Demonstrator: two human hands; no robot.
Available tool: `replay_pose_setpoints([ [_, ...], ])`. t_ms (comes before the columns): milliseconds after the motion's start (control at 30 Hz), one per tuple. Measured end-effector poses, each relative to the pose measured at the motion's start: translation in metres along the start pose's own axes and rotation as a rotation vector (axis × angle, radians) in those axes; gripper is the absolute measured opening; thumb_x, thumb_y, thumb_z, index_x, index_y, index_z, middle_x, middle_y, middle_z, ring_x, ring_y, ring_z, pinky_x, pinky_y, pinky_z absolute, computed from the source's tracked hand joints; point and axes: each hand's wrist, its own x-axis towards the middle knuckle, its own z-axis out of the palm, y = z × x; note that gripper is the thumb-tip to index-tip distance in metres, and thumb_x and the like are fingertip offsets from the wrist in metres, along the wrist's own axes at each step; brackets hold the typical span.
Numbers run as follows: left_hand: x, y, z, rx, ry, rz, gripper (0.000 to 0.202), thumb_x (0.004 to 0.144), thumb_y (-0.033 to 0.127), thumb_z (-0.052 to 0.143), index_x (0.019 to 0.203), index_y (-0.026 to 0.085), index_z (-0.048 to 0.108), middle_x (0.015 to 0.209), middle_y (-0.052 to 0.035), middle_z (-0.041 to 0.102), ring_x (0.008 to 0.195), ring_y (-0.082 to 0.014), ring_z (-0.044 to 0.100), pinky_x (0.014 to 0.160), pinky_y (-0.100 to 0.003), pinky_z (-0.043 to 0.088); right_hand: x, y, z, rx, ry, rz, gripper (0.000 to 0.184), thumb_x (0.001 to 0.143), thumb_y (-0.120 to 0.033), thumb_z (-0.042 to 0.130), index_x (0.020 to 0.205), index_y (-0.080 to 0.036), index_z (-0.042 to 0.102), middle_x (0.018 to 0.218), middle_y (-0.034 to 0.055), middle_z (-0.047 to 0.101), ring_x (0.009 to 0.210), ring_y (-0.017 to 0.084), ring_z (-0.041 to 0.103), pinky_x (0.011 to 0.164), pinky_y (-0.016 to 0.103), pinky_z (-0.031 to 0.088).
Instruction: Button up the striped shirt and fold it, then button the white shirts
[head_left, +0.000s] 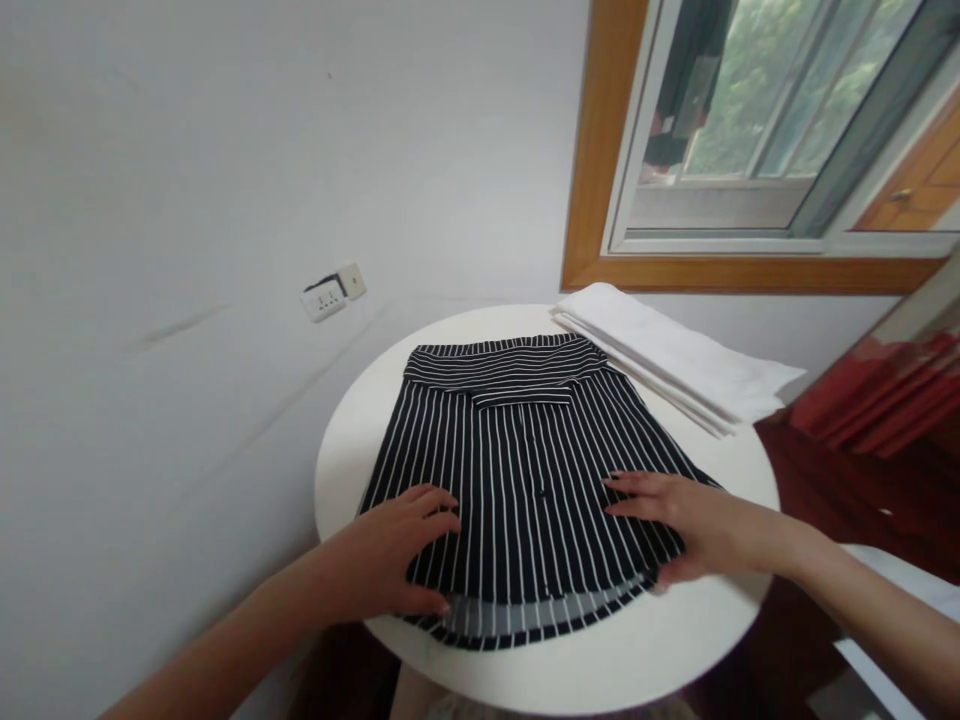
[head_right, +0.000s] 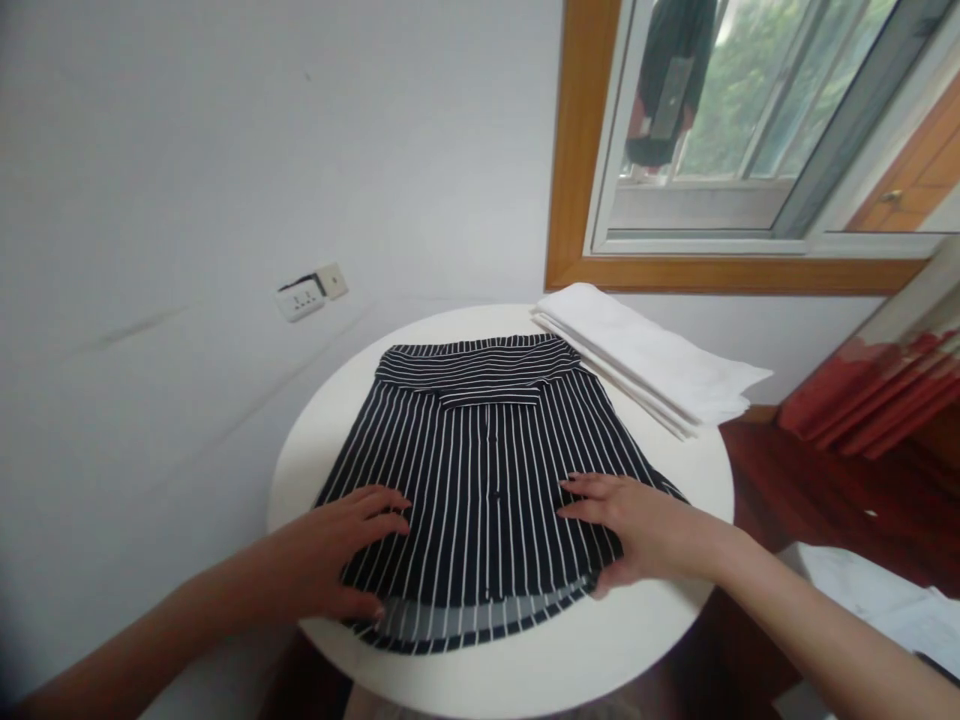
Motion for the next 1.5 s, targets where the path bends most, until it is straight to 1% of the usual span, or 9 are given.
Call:
replay_pose_setpoints([
  [100, -0.007, 0.001, 0.015, 0.03, -0.002, -0.047, 0.076, 0.063, 0.052, 0.074, 0.131, 0.027, 0.051, 0.148, -0.0081, 0.038, 0.136, -0.0326, 0.034, 0.11, -0.048, 0.032, -0.007, 0.0, 0.012, 0.0, 0.018, 0.034, 0.08, 0.067, -0.056, 0.073, 0.137, -0.026, 0.049, 0.152, 0.0098, 0.03, 0.139, 0.033, 0.028, 0.113, 0.049, 0.025],
  [233, -0.014, 0.004, 0.022, 0.039, -0.006, -0.028, 0.08, 0.065, 0.051, 0.073, 0.136, 0.026, 0.046, 0.151, -0.0078, 0.033, 0.139, -0.033, 0.028, 0.111, -0.05, 0.03, -0.01, -0.003, 0.017, -0.012, 0.08, 0.057, 0.071, 0.071, -0.052, 0.071, 0.135, -0.025, 0.052, 0.15, 0.0095, 0.034, 0.137, 0.03, 0.033, 0.112, 0.044, 0.029],
  [433, -0.018, 0.004, 0.033, 0.076, 0.112, 0.068, 0.044, 0.079, 0.02, 0.057, 0.123, 0.026, 0.057, 0.137, -0.0024, 0.053, 0.132, -0.0239, 0.041, 0.11, -0.041, 0.035, -0.007, -0.003, 0.03, -0.147, 0.191, 0.052, 0.046, 0.081, -0.03, 0.061, 0.125, -0.021, 0.06, 0.142, 0.0099, 0.047, 0.131, 0.024, 0.043, 0.109, 0.039, 0.036],
  [533, -0.016, -0.002, 0.04, 0.128, 0.144, 0.055, 0.05, 0.076, 0.006, 0.05, 0.122, 0.025, 0.057, 0.133, -0.003, 0.056, 0.128, -0.0222, 0.046, 0.109, -0.039, 0.037, -0.004, 0.005, 0.037, -0.217, 0.248, 0.097, 0.05, 0.074, -0.013, 0.058, 0.124, -0.019, 0.061, 0.138, 0.0096, 0.052, 0.128, 0.024, 0.047, 0.107, 0.039, 0.039],
  [667, -0.008, -0.012, 0.038, 0.143, 0.175, -0.048, 0.043, 0.074, 0.003, 0.049, 0.11, 0.022, 0.062, 0.121, -0.0063, 0.062, 0.117, -0.0221, 0.054, 0.102, -0.038, 0.043, -0.005, 0.021, 0.034, -0.265, 0.298, 0.143, 0.058, 0.067, -0.002, 0.051, 0.121, -0.02, 0.062, 0.134, 0.0072, 0.055, 0.121, 0.022, 0.054, 0.103, 0.036, 0.044],
  [833, 0.01, -0.031, 0.01, 0.187, 0.243, -0.248, 0.031, 0.08, 0.013, 0.046, 0.103, 0.021, 0.064, 0.105, -0.0075, 0.068, 0.098, -0.0239, 0.063, 0.089, -0.038, 0.049, -0.005, 0.041, 0.003, -0.326, 0.354, 0.296, 0.045, 0.07, -0.006, 0.049, 0.107, -0.022, 0.069, 0.11, 0.0062, 0.07, 0.099, 0.023, 0.066, 0.087, 0.034, 0.052],
  [1100, 0.062, -0.059, -0.063, 0.263, 0.551, -0.417, 0.037, 0.083, 0.02, 0.037, 0.114, 0.02, 0.059, 0.113, -0.0072, 0.066, 0.103, -0.0255, 0.062, 0.09, -0.037, 0.047, 0.021, 0.074, -0.081, -0.419, 0.552, 0.488, 0.036, 0.076, -0.017, 0.046, 0.102, -0.024, 0.07, 0.099, 0.0034, 0.073, 0.09, 0.023, 0.066, 0.077, 0.03, 0.05],
  [1300, 0.121, -0.083, -0.104, 0.302, 0.789, -0.496, 0.036, 0.087, 0.017, 0.03, 0.113, 0.019, 0.054, 0.111, -0.0102, 0.062, 0.101, -0.0253, 0.059, 0.084, -0.036, 0.047, 0.079, 0.094, -0.137, -0.422, 0.733, 0.684, 0.038, 0.077, -0.023, 0.046, 0.106, -0.022, 0.07, 0.102, 0.0074, 0.072, 0.093, 0.025, 0.064, 0.076, 0.031, 0.047],
  [1500, 0.192, -0.134, -0.107, 0.266, 0.773, -0.667, 0.036, 0.091, 0.019, 0.026, 0.114, 0.015, 0.053, 0.111, -0.0156, 0.062, 0.102, -0.029, 0.058, 0.082, -0.041, 0.045, 0.16, 0.13, -0.148, -0.355, 0.765, 0.893, 0.037, 0.081, -0.03, 0.045, 0.108, -0.021, 0.07, 0.109, 0.0112, 0.069, 0.097, 0.027, 0.062, 0.075, 0.033, 0.046],
])
